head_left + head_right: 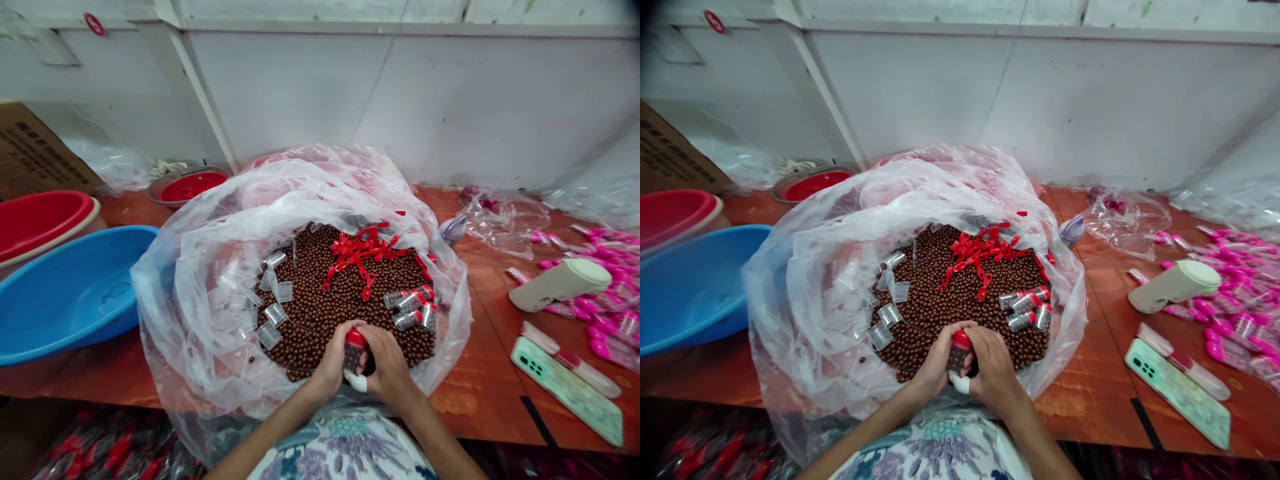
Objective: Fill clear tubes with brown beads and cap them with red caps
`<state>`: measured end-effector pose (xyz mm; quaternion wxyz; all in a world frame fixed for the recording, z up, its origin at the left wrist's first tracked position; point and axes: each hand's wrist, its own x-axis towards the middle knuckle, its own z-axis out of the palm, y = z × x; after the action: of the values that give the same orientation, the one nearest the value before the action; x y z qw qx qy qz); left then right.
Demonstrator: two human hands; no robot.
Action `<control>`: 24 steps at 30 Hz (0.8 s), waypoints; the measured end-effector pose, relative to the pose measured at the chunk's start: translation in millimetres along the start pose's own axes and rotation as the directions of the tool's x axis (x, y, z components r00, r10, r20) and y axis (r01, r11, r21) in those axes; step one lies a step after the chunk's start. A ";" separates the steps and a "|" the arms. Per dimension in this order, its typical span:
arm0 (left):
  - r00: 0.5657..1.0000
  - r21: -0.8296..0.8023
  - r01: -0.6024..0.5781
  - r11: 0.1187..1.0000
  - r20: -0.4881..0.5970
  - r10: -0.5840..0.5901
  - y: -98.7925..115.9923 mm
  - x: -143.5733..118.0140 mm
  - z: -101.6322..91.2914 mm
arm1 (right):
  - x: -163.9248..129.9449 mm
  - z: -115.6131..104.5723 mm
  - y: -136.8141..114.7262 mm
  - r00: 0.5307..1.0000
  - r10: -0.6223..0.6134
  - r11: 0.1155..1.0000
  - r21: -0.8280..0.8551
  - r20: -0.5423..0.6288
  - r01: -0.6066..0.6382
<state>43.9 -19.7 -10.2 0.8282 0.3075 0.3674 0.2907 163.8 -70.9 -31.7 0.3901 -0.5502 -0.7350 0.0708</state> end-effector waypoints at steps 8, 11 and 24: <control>0.999 0.015 0.042 0.999 -0.027 -0.042 3.0 0.6 6.6 | 8.0 -11.3 -7.0 0.997 0.020 0.998 0.053 0.068 -0.024; 0.999 0.011 0.003 1.000 -0.033 -0.003 3.5 1.9 7.8 | 10.8 -13.4 -8.2 0.996 0.018 0.999 0.041 0.082 -0.022; 0.996 0.214 0.036 0.976 -0.092 -0.017 4.2 1.7 10.0 | 12.3 -13.2 -2.4 0.994 -0.033 0.999 -0.037 0.108 0.037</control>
<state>51.6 -18.7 -2.5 0.7764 0.3773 0.4377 0.2516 169.5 -65.5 -15.2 0.3406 -0.5400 -0.7656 0.0791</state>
